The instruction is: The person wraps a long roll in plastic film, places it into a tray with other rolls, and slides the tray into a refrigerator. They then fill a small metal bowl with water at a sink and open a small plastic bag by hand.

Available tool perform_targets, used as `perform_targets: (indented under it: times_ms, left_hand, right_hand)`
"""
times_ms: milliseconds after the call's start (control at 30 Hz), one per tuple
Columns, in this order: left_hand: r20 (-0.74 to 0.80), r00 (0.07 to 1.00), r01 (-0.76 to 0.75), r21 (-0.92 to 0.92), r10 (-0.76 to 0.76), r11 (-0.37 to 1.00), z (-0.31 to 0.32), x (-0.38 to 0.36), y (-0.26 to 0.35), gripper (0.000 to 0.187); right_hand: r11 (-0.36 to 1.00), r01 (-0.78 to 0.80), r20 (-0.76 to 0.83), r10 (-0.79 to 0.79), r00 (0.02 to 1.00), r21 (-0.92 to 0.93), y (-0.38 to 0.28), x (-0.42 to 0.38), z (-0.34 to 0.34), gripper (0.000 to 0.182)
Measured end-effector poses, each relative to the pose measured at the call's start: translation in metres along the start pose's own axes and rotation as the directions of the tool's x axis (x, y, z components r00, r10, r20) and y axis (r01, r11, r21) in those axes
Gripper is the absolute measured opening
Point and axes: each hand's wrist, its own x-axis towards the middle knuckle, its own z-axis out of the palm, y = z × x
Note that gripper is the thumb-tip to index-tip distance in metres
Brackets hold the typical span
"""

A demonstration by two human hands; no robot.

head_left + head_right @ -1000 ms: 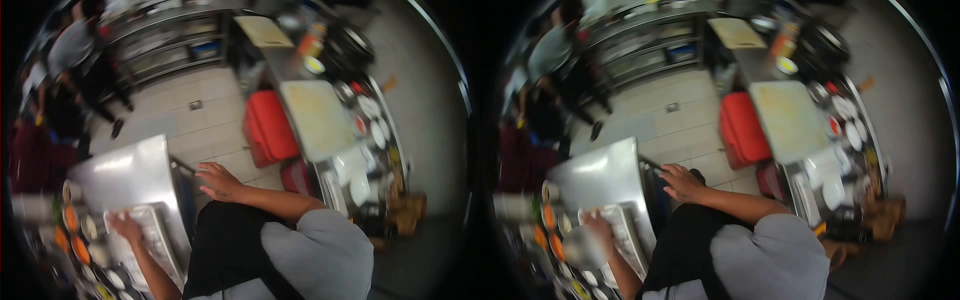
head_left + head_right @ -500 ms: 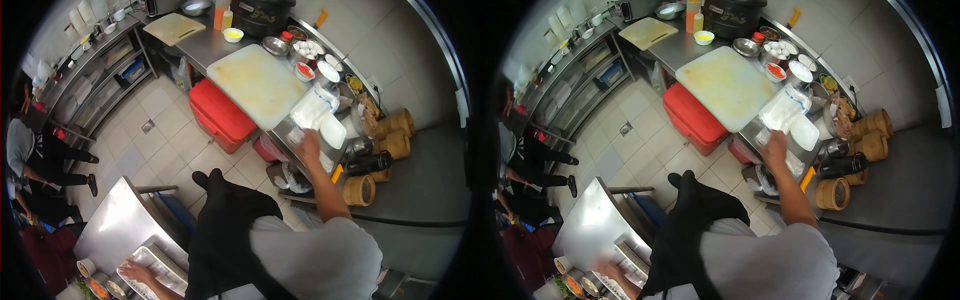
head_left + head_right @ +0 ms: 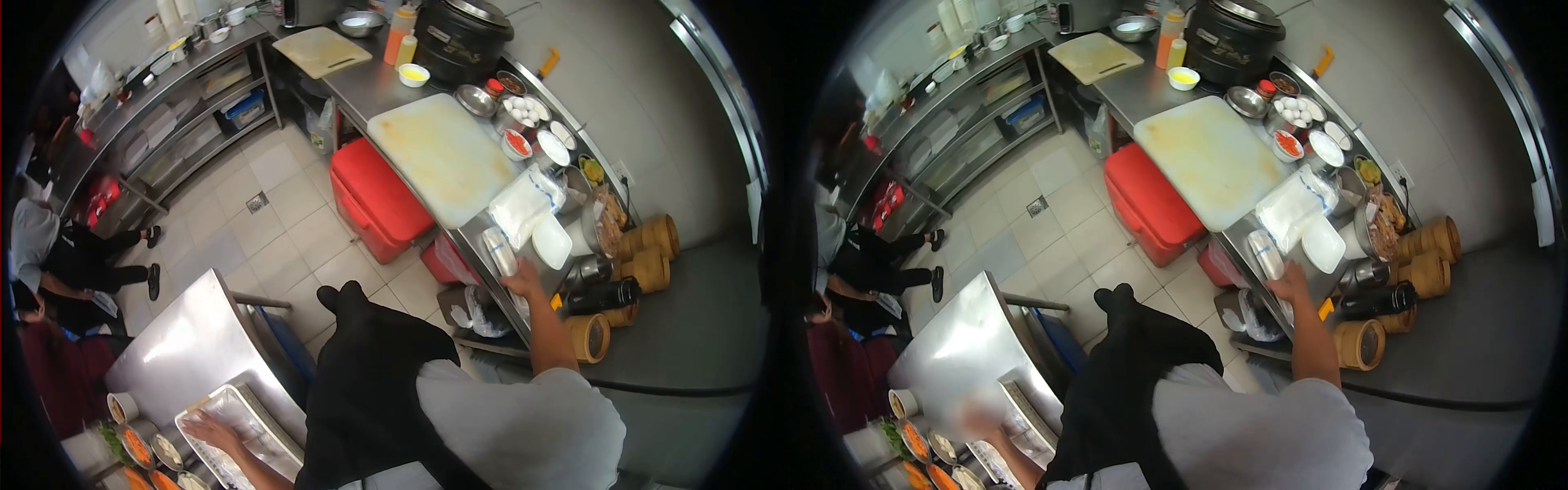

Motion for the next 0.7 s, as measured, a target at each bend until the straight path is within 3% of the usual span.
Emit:
perform_targets:
  times_ms: [67,100,133,167,200,233,267,300,333,400,433,467,500,600,667,700]
  left_hand:
    - [-0.016,0.996,-0.087,-0.166,0.085,0.982,0.012,0.006,-0.03,0.071]
    - [0.024,0.999,-0.024,-0.301,0.033,0.953,0.008,0.0,-0.024,0.067]
    - [0.077,0.997,0.037,-0.348,-0.011,0.937,-0.01,-0.011,-0.002,0.066]
    - [0.072,0.997,0.008,-0.37,0.02,0.929,0.0,-0.007,-0.021,0.065]
    - [0.055,0.995,-0.055,-0.365,0.08,0.929,-0.003,-0.011,-0.025,0.066]
    - [0.024,0.988,-0.145,-0.225,0.154,0.963,0.016,0.0,-0.059,0.065]
    - [0.035,0.996,-0.077,-0.205,0.086,0.976,-0.002,-0.005,-0.038,0.065]
    - [0.026,0.999,-0.025,-0.228,0.032,0.973,-0.025,-0.011,-0.011,0.066]
    - [-0.007,0.998,0.053,-0.398,-0.061,0.916,-0.051,-0.018,0.016,0.065]
    - [-0.121,0.99,0.005,-0.51,-0.077,0.86,-0.049,-0.013,0.004,0.056]
    - [-0.135,0.983,0.027,-0.568,-0.125,0.823,-0.055,-0.012,0.009,0.053]
    - [-0.143,0.975,0.043,-0.626,-0.169,0.779,-0.06,-0.01,0.011,0.051]
    - [-0.157,0.967,0.057,-0.633,-0.201,0.772,-0.058,-0.005,0.001,0.051]
    - [-0.124,0.957,0.089,-0.735,-0.262,0.672,-0.058,0.008,-0.027,0.045]
    - [0.131,0.919,0.259,-0.911,-0.371,0.321,-0.077,0.007,-0.024,0.047]
    - [0.165,0.904,0.273,-0.933,-0.396,0.234,-0.081,0.007,-0.027,0.044]
  right_hand:
    - [0.981,-0.077,-0.037,0.085,0.996,0.176,-0.001,-0.001,0.013,0.065]
    - [0.963,-0.167,0.205,0.123,0.971,0.213,-0.026,-0.013,-0.019,0.066]
    - [0.872,-0.058,-0.03,0.083,0.996,0.486,0.022,-0.004,0.036,0.055]
    - [0.78,-0.102,0.348,-0.154,0.925,0.618,0.007,-0.009,-0.002,0.052]
    - [0.548,-0.417,0.472,0.045,0.88,0.725,-0.05,-0.046,-0.037,0.052]
    - [0.485,-0.422,0.512,-0.062,0.857,0.766,-0.006,-0.023,-0.002,0.051]
    - [0.41,-0.308,0.383,-0.111,0.917,0.858,0.001,-0.019,0.016,0.054]
    - [0.409,-0.336,0.451,-0.224,0.864,0.848,-0.027,-0.018,0.008,0.058]
    - [0.41,-0.362,0.502,-0.313,0.806,0.837,-0.064,-0.031,-0.008,0.062]
    - [0.512,-0.228,0.492,-0.471,0.732,0.828,-0.138,-0.037,-0.013,0.065]
    - [0.471,-0.151,0.454,-0.639,0.621,0.869,-0.218,-0.062,-0.037,0.065]
    - [0.558,-0.064,0.512,-0.704,0.492,0.828,-0.236,-0.037,-0.015,0.065]
    - [0.589,0.094,0.491,-0.742,0.456,0.803,-0.278,-0.036,-0.006,0.067]
    - [0.42,0.263,0.395,-0.907,0.145,0.868,-0.409,-0.062,0.018,0.064]
    - [0.331,0.437,0.391,-0.919,-0.054,0.836,-0.492,-0.115,0.014,0.059]
    - [0.309,0.42,0.389,-0.913,-0.119,0.853,-0.522,-0.152,0.005,0.058]
